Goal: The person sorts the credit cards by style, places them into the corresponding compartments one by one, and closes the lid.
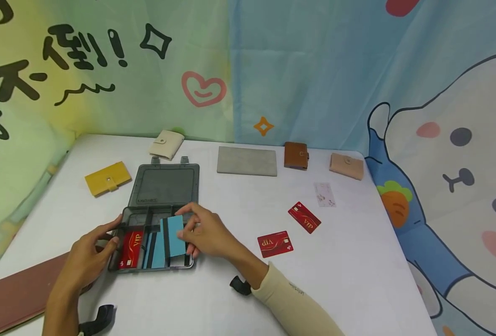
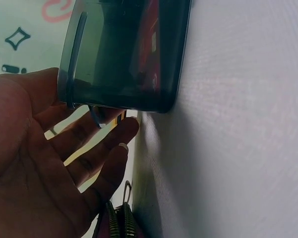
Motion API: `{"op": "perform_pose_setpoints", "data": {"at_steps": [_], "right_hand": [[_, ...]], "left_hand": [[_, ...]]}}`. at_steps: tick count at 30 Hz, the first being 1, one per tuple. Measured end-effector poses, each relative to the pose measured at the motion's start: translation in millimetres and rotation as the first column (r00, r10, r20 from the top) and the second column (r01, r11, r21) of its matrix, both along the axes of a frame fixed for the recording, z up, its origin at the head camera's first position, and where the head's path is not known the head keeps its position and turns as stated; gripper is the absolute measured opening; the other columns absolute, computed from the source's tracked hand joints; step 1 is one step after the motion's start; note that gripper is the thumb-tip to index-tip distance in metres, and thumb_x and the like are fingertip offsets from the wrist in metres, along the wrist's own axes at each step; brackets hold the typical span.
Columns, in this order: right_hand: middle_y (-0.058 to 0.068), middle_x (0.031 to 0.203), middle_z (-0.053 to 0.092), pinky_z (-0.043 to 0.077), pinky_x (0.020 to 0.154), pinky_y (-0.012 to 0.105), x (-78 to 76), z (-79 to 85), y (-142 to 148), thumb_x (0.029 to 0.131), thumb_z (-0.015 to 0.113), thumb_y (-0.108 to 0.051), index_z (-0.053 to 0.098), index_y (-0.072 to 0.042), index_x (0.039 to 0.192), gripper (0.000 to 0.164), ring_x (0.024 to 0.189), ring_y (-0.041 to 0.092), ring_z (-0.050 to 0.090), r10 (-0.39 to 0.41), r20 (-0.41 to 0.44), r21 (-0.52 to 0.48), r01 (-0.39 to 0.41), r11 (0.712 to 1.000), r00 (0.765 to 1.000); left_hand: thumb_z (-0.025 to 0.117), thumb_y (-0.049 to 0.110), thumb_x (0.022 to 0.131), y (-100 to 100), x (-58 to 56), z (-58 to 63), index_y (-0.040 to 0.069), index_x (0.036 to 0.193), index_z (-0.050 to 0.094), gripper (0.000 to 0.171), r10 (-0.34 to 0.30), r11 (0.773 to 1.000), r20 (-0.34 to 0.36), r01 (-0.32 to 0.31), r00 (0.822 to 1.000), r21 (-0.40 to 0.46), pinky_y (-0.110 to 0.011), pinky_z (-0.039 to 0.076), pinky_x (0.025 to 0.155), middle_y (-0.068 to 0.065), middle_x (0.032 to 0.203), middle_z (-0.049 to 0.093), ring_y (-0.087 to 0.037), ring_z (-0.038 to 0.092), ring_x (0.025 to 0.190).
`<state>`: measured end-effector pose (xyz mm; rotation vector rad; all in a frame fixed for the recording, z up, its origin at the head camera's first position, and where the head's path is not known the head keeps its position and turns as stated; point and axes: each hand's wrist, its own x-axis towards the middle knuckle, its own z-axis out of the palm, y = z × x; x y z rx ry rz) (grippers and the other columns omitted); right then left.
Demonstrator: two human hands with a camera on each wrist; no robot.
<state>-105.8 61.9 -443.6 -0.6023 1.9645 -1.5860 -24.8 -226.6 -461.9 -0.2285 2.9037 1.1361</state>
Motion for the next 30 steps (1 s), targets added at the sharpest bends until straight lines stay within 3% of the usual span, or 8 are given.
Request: {"op": "perform_pose_setpoints", "data": {"at_steps": [3, 9, 17, 21, 26, 30], "right_hand": [[0.01, 0.087, 0.068, 0.057, 0.049, 0.041, 7.2, -2.6, -19.2, 0.094, 0.068, -0.012, 0.052, -0.015, 0.135, 0.044, 0.055, 0.033, 0.067, 0.014, -0.037, 0.014, -0.013, 1.0, 0.999], [-0.002, 0.081, 0.07, 0.055, 0.047, 0.032, 13.5, -7.4, -35.3, 0.092, 0.072, -0.016, 0.054, -0.017, 0.136, 0.048, 0.051, 0.024, 0.067, 0.045, -0.13, 0.154, -0.025, 0.988, 0.99], [-0.005, 0.076, 0.067, 0.05, 0.051, 0.026, 9.9, -8.0, -12.0, 0.089, 0.076, -0.022, 0.062, -0.015, 0.126, 0.04, 0.05, 0.018, 0.059, 0.043, -0.181, 0.157, -0.015, 0.988, 0.983], [-0.006, 0.08, 0.066, 0.047, 0.053, 0.026, 7.5, -8.5, 12.9, 0.086, 0.079, -0.024, 0.065, -0.018, 0.123, 0.04, 0.056, 0.016, 0.055, 0.023, -0.209, 0.212, 0.022, 0.977, 0.978], [-0.006, 0.087, 0.066, 0.051, 0.059, 0.028, 5.8, -7.6, 52.6, 0.08, 0.084, -0.029, 0.066, -0.022, 0.123, 0.047, 0.067, 0.018, 0.059, -0.018, -0.272, 0.359, 0.119, 0.926, 0.962], [-0.003, 0.095, 0.065, 0.049, 0.064, 0.028, 7.9, -9.5, 88.4, 0.074, 0.089, -0.03, 0.067, -0.023, 0.119, 0.05, 0.074, 0.015, 0.057, -0.052, -0.351, 0.488, 0.23, 0.842, 0.935]], "left_hand": [[0.059, 0.012, 0.099, 0.0, 0.0, -0.2, 0.024, 0.153, 0.041, 0.058, 0.003, 1.0, 0.008, -0.003, 1.0, 0.005, -0.025, 0.052, 0.069, -0.02, 0.134, 0.057, -0.03, 0.061, 0.098], [0.059, 0.012, 0.099, -0.1, -0.2, -1.5, 0.023, 0.153, 0.042, 0.057, 0.002, 1.0, -0.002, -0.002, 1.0, 0.008, -0.027, 0.053, 0.069, -0.02, 0.133, 0.058, -0.03, 0.061, 0.097], [0.059, 0.011, 0.099, -1.9, -0.3, -1.0, 0.024, 0.153, 0.042, 0.058, -0.006, 1.0, -0.009, 0.006, 1.0, 0.01, -0.023, 0.052, 0.068, -0.02, 0.133, 0.058, -0.03, 0.061, 0.098], [0.059, 0.011, 0.098, -2.1, 0.5, -0.3, 0.023, 0.153, 0.042, 0.058, -0.008, 1.0, -0.012, 0.008, 1.0, 0.002, -0.024, 0.052, 0.068, -0.02, 0.134, 0.058, -0.031, 0.061, 0.099], [0.059, 0.01, 0.098, -2.7, 0.6, 0.0, 0.021, 0.152, 0.043, 0.057, -0.012, 1.0, -0.03, 0.011, 0.999, -0.006, -0.022, 0.052, 0.067, -0.02, 0.134, 0.058, -0.03, 0.061, 0.099], [0.059, 0.01, 0.098, -2.8, 0.6, -0.7, 0.02, 0.152, 0.043, 0.057, -0.018, 1.0, -0.042, 0.018, 0.999, -0.005, -0.021, 0.052, 0.067, -0.02, 0.134, 0.058, -0.03, 0.06, 0.101]]}}
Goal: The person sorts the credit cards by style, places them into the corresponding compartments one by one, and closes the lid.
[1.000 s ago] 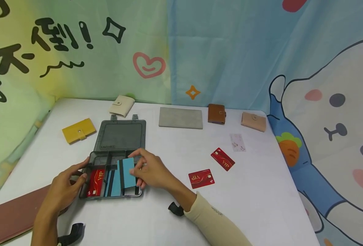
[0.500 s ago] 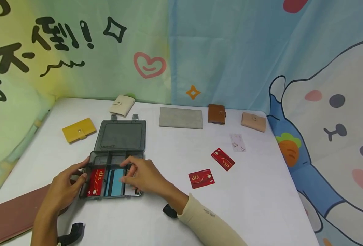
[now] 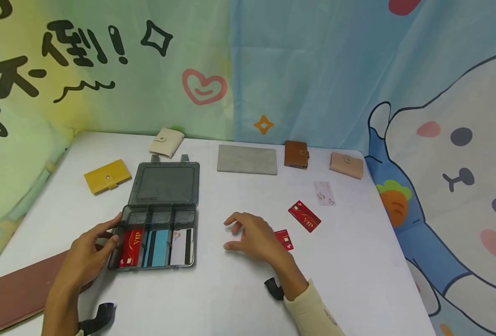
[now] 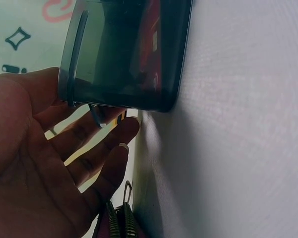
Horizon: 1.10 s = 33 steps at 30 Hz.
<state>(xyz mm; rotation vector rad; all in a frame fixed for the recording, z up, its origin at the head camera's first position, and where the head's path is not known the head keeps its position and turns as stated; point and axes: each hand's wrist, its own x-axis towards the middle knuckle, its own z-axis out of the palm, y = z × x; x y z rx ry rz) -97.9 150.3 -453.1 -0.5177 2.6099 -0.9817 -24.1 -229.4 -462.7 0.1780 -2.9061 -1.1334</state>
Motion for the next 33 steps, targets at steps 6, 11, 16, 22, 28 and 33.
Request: {"op": "perform_pose_setpoints", "data": {"at_steps": [6, 11, 16, 22, 28, 33], "right_hand": [[-0.002, 0.105, 0.058, 0.049, 0.072, 0.032, -1.4, -6.7, 49.2, 0.068, 0.091, -0.036, 0.064, -0.026, 0.114, 0.054, 0.091, 0.015, 0.054, -0.145, -0.031, 0.193, 0.149, 0.97, 0.989], [0.002, 0.109, 0.059, 0.054, 0.081, 0.044, -2.3, -8.0, 77.4, 0.065, 0.093, -0.034, 0.063, -0.023, 0.113, 0.058, 0.103, 0.02, 0.055, -0.171, -0.053, 0.256, 0.179, 0.95, 0.984], [0.004, 0.107, 0.059, 0.054, 0.084, 0.046, -2.4, -8.2, 86.7, 0.062, 0.094, -0.029, 0.062, -0.019, 0.104, 0.053, 0.101, 0.02, 0.056, -0.144, -0.064, 0.271, 0.156, 0.95, 0.987], [-0.002, 0.093, 0.059, 0.051, 0.078, 0.037, -4.4, -9.4, 75.9, 0.066, 0.093, -0.031, 0.061, -0.02, 0.09, 0.041, 0.09, 0.015, 0.054, -0.112, -0.049, 0.278, 0.122, 0.953, 0.992], [-0.006, 0.076, 0.059, 0.046, 0.065, 0.028, -8.7, -4.0, 53.6, 0.082, 0.082, -0.024, 0.061, -0.021, 0.086, 0.022, 0.074, 0.013, 0.054, -0.023, -0.003, 0.103, 0.023, 0.994, 1.0], [-0.002, 0.079, 0.059, 0.049, 0.055, 0.026, -12.9, 6.5, 26.1, 0.092, 0.072, -0.017, 0.062, -0.023, 0.109, 0.02, 0.061, 0.015, 0.056, 0.081, 0.025, -0.129, -0.077, 0.989, 0.996]], "left_hand": [[0.059, 0.011, 0.099, -1.6, 0.7, 1.8, 0.021, 0.153, 0.042, 0.058, 0.002, 1.0, 0.014, -0.002, 1.0, -0.001, -0.019, 0.051, 0.068, -0.02, 0.135, 0.057, -0.031, 0.06, 0.102], [0.058, 0.012, 0.099, -1.6, 1.5, 2.5, 0.021, 0.153, 0.041, 0.057, -0.002, 1.0, 0.032, 0.002, 1.0, 0.007, -0.02, 0.052, 0.066, -0.021, 0.134, 0.057, -0.03, 0.06, 0.099], [0.058, 0.011, 0.099, -1.2, 1.3, 2.4, 0.02, 0.152, 0.043, 0.057, -0.004, 1.0, 0.01, 0.004, 1.0, 0.0, -0.021, 0.052, 0.066, -0.021, 0.131, 0.059, -0.03, 0.062, 0.096], [0.058, 0.011, 0.099, -0.5, 1.4, 1.9, 0.021, 0.153, 0.041, 0.057, -0.003, 1.0, 0.022, 0.003, 1.0, 0.01, -0.021, 0.052, 0.067, -0.02, 0.132, 0.057, -0.031, 0.06, 0.099], [0.057, 0.012, 0.1, 0.8, 1.2, 1.5, 0.022, 0.154, 0.039, 0.058, -0.001, 1.0, 0.054, 0.001, 0.999, 0.015, -0.027, 0.054, 0.071, -0.02, 0.136, 0.055, -0.032, 0.059, 0.103], [0.057, 0.013, 0.1, 1.8, 0.8, 0.9, 0.024, 0.155, 0.037, 0.059, 0.003, 1.0, 0.065, -0.005, 0.998, 0.029, -0.037, 0.058, 0.074, -0.021, 0.136, 0.054, -0.033, 0.059, 0.103]]}}
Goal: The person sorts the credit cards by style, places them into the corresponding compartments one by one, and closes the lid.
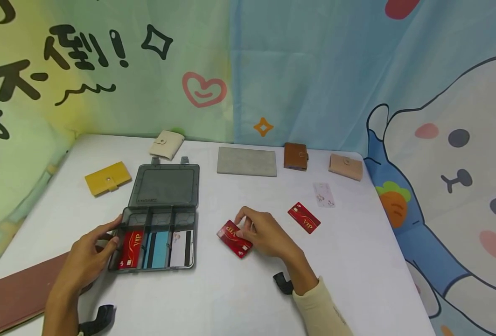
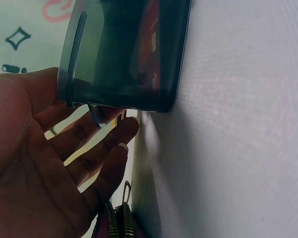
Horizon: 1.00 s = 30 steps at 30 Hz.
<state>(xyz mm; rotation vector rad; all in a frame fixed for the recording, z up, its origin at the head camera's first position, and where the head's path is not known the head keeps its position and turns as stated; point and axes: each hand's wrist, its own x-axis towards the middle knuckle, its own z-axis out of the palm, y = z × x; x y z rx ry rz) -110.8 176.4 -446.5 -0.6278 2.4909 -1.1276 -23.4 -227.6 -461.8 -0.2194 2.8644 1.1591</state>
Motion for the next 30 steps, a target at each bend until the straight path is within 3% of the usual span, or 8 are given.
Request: {"op": "perform_pose_setpoints", "data": {"at_steps": [5, 9, 12, 16, 23, 30], "right_hand": [[0.004, 0.084, 0.059, 0.055, 0.055, 0.032, 0.0, 8.6, -36.0, 0.097, 0.066, -0.017, 0.054, -0.032, 0.132, 0.04, 0.054, 0.029, 0.062, 0.07, 0.09, -0.175, -0.054, 0.983, 0.993], [0.007, 0.086, 0.059, 0.057, 0.056, 0.034, 3.6, 10.3, -68.6, 0.096, 0.066, -0.017, 0.053, -0.029, 0.134, 0.042, 0.057, 0.039, 0.063, 0.122, 0.16, -0.288, -0.072, 0.955, 0.98], [0.007, 0.086, 0.061, 0.057, 0.055, 0.036, 6.6, 9.3, -93.8, 0.095, 0.067, -0.016, 0.053, -0.023, 0.134, 0.042, 0.057, 0.036, 0.063, 0.137, 0.191, -0.343, -0.065, 0.937, 0.972], [0.006, 0.081, 0.062, 0.058, 0.052, 0.04, 9.7, 6.3, -125.8, 0.095, 0.068, -0.013, 0.054, -0.021, 0.133, 0.041, 0.051, 0.028, 0.063, 0.159, 0.195, -0.383, -0.074, 0.921, 0.968], [0.005, 0.078, 0.065, 0.058, 0.053, 0.047, 14.7, -0.8, -177.0, 0.093, 0.07, -0.012, 0.055, -0.015, 0.131, 0.041, 0.05, 0.024, 0.066, 0.191, 0.226, -0.433, -0.077, 0.898, 0.955], [-0.006, 0.083, 0.071, 0.058, 0.052, 0.039, 16.4, -5.6, -192.7, 0.091, 0.073, -0.017, 0.054, -0.016, 0.137, 0.05, 0.051, 0.018, 0.068, 0.181, 0.213, -0.333, -0.103, 0.937, 0.96]], "left_hand": [[0.057, 0.013, 0.1, 1.0, -0.6, -0.7, 0.024, 0.155, 0.038, 0.059, 0.006, 1.0, -0.001, -0.006, 1.0, -0.006, -0.041, 0.058, 0.076, -0.021, 0.138, 0.054, -0.034, 0.059, 0.104], [0.058, 0.013, 0.1, 1.3, -0.6, -0.4, 0.024, 0.154, 0.039, 0.059, 0.007, 1.0, -0.007, -0.007, 1.0, -0.012, -0.038, 0.058, 0.075, -0.021, 0.138, 0.054, -0.033, 0.06, 0.103], [0.058, 0.012, 0.1, 0.7, -0.5, 0.2, 0.023, 0.153, 0.041, 0.057, 0.005, 1.0, -0.024, -0.005, 1.0, -0.008, -0.03, 0.056, 0.071, -0.02, 0.136, 0.056, -0.032, 0.06, 0.102], [0.058, 0.01, 0.099, -0.8, -0.6, 0.4, 0.021, 0.152, 0.044, 0.055, -0.001, 1.0, -0.058, 0.001, 0.998, 0.0, -0.022, 0.053, 0.066, -0.019, 0.133, 0.059, -0.03, 0.061, 0.1], [0.057, 0.01, 0.099, -2.8, -0.3, 0.3, 0.02, 0.151, 0.045, 0.054, -0.004, 1.0, -0.069, 0.004, 0.998, 0.006, -0.025, 0.053, 0.061, -0.021, 0.129, 0.06, -0.03, 0.063, 0.094], [0.057, 0.012, 0.1, -4.0, -0.4, -0.6, 0.02, 0.151, 0.044, 0.054, -0.015, 1.0, -0.069, 0.016, 0.998, 0.013, -0.025, 0.053, 0.059, -0.021, 0.126, 0.061, -0.028, 0.064, 0.09]]}}
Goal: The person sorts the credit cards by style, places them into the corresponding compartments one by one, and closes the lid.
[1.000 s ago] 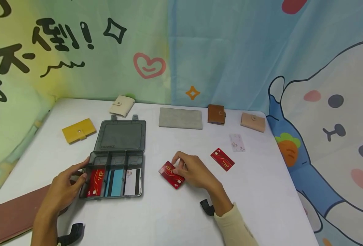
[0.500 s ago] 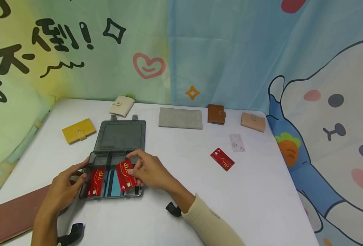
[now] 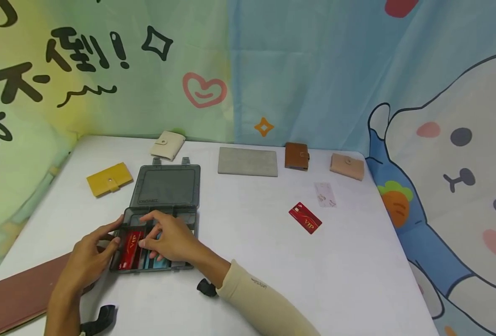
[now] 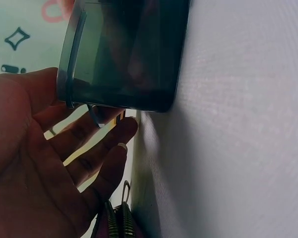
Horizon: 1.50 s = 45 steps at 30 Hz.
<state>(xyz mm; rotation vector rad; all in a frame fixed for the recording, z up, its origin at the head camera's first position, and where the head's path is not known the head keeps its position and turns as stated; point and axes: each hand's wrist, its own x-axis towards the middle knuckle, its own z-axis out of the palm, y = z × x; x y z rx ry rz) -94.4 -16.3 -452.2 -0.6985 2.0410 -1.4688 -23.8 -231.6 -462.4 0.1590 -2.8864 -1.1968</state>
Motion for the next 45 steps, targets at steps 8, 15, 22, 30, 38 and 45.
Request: {"op": "perform_pose_setpoints", "data": {"at_steps": [8, 15, 22, 30, 38, 45], "right_hand": [[0.007, 0.087, 0.073, 0.06, 0.061, 0.041, -4.1, 0.6, 20.1, 0.09, 0.074, -0.02, 0.06, -0.011, 0.127, 0.04, 0.062, 0.027, 0.069, 0.083, 0.018, -0.125, -0.08, 0.989, 0.996], [0.005, 0.091, 0.072, 0.059, 0.063, 0.043, -16.8, 3.3, 66.9, 0.089, 0.076, -0.02, 0.062, -0.015, 0.126, 0.04, 0.068, 0.036, 0.067, 0.001, -0.031, -0.138, -0.005, 0.99, 1.0], [0.007, 0.093, 0.072, 0.059, 0.066, 0.043, -41.3, 0.2, 141.7, 0.087, 0.079, -0.026, 0.065, -0.018, 0.125, 0.041, 0.074, 0.041, 0.064, -0.207, -0.045, -0.039, 0.205, 0.978, 0.977], [0.009, 0.102, 0.071, 0.057, 0.065, 0.042, -62.4, 3.1, 250.6, 0.085, 0.079, -0.034, 0.06, -0.014, 0.132, 0.054, 0.08, 0.04, 0.065, -0.406, -0.156, 0.164, 0.429, 0.888, 0.9], [0.017, 0.119, 0.065, 0.057, 0.072, 0.037, -59.1, 2.9, 316.9, 0.086, 0.077, -0.039, 0.056, -0.013, 0.135, 0.058, 0.104, 0.032, 0.06, -0.41, -0.386, 0.544, 0.563, 0.623, 0.827], [0.023, 0.118, 0.059, 0.053, 0.075, 0.044, -57.1, -7.2, 326.1, 0.08, 0.081, -0.046, 0.055, -0.004, 0.129, 0.069, 0.104, 0.036, 0.055, -0.382, -0.362, 0.664, 0.522, 0.535, 0.851]], "left_hand": [[0.058, 0.011, 0.099, -1.1, 0.6, 1.3, 0.021, 0.151, 0.045, 0.055, 0.018, 1.0, -0.019, -0.019, 1.0, -0.022, -0.023, 0.053, 0.062, -0.021, 0.127, 0.061, -0.03, 0.063, 0.094], [0.058, 0.011, 0.099, -1.5, 0.8, 0.8, 0.022, 0.152, 0.043, 0.056, 0.024, 0.999, -0.004, -0.024, 1.0, -0.039, -0.02, 0.052, 0.068, -0.02, 0.133, 0.058, -0.031, 0.061, 0.1], [0.057, 0.012, 0.099, -0.9, 0.3, 0.3, 0.024, 0.153, 0.041, 0.057, 0.023, 0.999, 0.017, -0.023, 1.0, -0.031, -0.021, 0.052, 0.068, -0.02, 0.134, 0.058, -0.03, 0.06, 0.101], [0.058, 0.012, 0.099, -0.3, 0.4, -0.2, 0.024, 0.153, 0.041, 0.057, 0.022, 0.999, 0.018, -0.022, 1.0, -0.034, -0.022, 0.052, 0.069, -0.019, 0.132, 0.058, -0.03, 0.06, 0.101], [0.059, 0.012, 0.099, 0.5, -0.2, -1.7, 0.023, 0.153, 0.042, 0.057, 0.017, 1.0, 0.009, -0.016, 1.0, -0.023, -0.021, 0.052, 0.068, -0.019, 0.131, 0.059, -0.029, 0.06, 0.101], [0.059, 0.012, 0.099, 0.7, -0.8, -2.3, 0.024, 0.153, 0.042, 0.058, 0.015, 1.0, 0.026, -0.015, 1.0, -0.011, -0.022, 0.052, 0.068, -0.019, 0.132, 0.058, -0.03, 0.059, 0.101]]}}
